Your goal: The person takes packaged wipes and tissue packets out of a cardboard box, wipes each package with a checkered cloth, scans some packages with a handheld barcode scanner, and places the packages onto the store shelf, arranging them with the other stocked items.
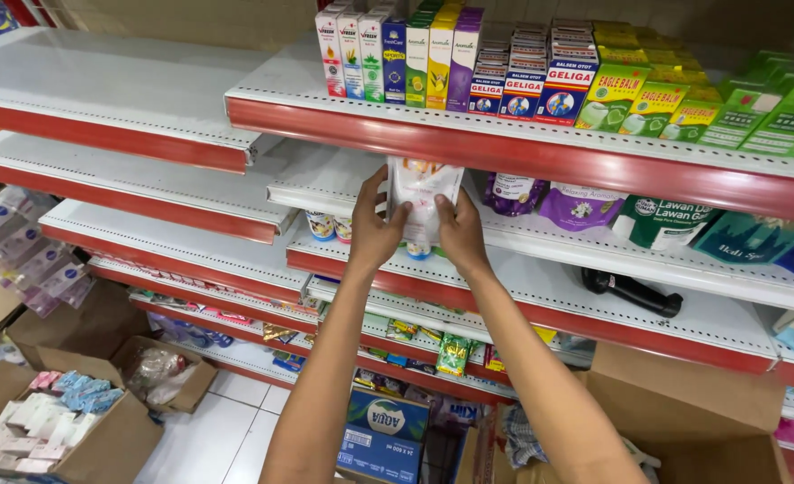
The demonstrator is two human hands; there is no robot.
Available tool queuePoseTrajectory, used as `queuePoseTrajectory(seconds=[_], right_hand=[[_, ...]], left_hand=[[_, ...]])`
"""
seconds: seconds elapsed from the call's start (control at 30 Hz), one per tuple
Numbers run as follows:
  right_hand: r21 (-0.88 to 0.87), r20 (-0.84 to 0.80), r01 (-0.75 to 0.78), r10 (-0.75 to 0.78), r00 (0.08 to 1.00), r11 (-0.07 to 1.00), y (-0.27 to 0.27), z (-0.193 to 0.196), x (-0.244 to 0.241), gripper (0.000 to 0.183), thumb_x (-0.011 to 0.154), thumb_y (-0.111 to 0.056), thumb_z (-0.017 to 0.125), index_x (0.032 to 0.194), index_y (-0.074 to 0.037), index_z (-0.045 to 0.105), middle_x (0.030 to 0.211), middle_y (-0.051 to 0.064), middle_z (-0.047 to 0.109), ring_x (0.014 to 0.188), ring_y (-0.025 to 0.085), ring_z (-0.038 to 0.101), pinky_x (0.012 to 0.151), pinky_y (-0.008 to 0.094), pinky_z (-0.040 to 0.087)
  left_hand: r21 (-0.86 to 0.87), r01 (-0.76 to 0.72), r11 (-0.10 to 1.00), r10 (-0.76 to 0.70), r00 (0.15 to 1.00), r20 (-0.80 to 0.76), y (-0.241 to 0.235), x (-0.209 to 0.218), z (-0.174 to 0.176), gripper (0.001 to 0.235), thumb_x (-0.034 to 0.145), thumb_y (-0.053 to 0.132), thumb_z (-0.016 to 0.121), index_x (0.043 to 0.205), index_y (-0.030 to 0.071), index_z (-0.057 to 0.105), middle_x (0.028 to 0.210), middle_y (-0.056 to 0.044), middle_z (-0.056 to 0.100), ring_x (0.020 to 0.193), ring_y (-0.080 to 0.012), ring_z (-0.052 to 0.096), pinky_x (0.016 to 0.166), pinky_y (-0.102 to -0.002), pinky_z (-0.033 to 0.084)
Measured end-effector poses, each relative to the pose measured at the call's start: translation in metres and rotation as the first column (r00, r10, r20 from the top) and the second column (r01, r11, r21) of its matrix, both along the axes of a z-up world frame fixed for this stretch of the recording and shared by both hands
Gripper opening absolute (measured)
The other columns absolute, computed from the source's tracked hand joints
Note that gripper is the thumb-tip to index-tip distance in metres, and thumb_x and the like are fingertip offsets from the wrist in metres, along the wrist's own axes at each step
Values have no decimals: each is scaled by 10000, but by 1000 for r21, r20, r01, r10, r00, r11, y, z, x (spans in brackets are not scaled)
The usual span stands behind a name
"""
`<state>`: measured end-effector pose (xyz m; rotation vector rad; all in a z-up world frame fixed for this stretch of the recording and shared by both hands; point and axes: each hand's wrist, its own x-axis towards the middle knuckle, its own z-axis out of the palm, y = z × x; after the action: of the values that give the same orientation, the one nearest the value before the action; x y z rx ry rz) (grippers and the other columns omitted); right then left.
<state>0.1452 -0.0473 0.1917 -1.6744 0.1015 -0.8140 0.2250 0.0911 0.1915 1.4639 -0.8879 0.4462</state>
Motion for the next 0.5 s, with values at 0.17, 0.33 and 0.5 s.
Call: queuePoseTrajectory(seconds=[0.17, 0.33, 0.5], right_hand=[[-310, 81, 272, -260, 962, 911, -14, 2, 24, 360, 1050, -259, 586, 1300, -2, 622, 1265, 218, 649, 1212, 310, 554, 1072, 422, 428], [-446, 271, 410, -317, 909, 796, -35, 7, 46, 424, 1024, -284, 688, 1334, 3, 646, 1501, 314, 419, 1441, 432, 263, 1168, 519, 258], [-267, 114, 100, -71, 991, 959, -47, 7, 64, 340, 1008, -228, 649, 1299, -52, 645, 1310, 166, 682, 1238, 281, 631, 1075, 391, 457]], left_hand=[[-132, 161, 978, -197, 922, -333, -9, 9, 25, 661, 878, 1, 692, 1488, 59, 445, 1306, -173, 614, 1108, -289, 667, 886, -397, 589], [-152, 60, 987, -75, 992, -100, -26, 43, 7, 601, 889, -58, 679, 1450, 27, 483, 1366, -190, 605, 1242, -313, 589, 1036, -437, 532], [-250, 238, 938, -326, 848, -417, -35, 48, 23, 885, 823, -27, 684, 1558, 73, 199, 1559, -169, 323, 1480, -314, 321, 1162, -446, 385]])
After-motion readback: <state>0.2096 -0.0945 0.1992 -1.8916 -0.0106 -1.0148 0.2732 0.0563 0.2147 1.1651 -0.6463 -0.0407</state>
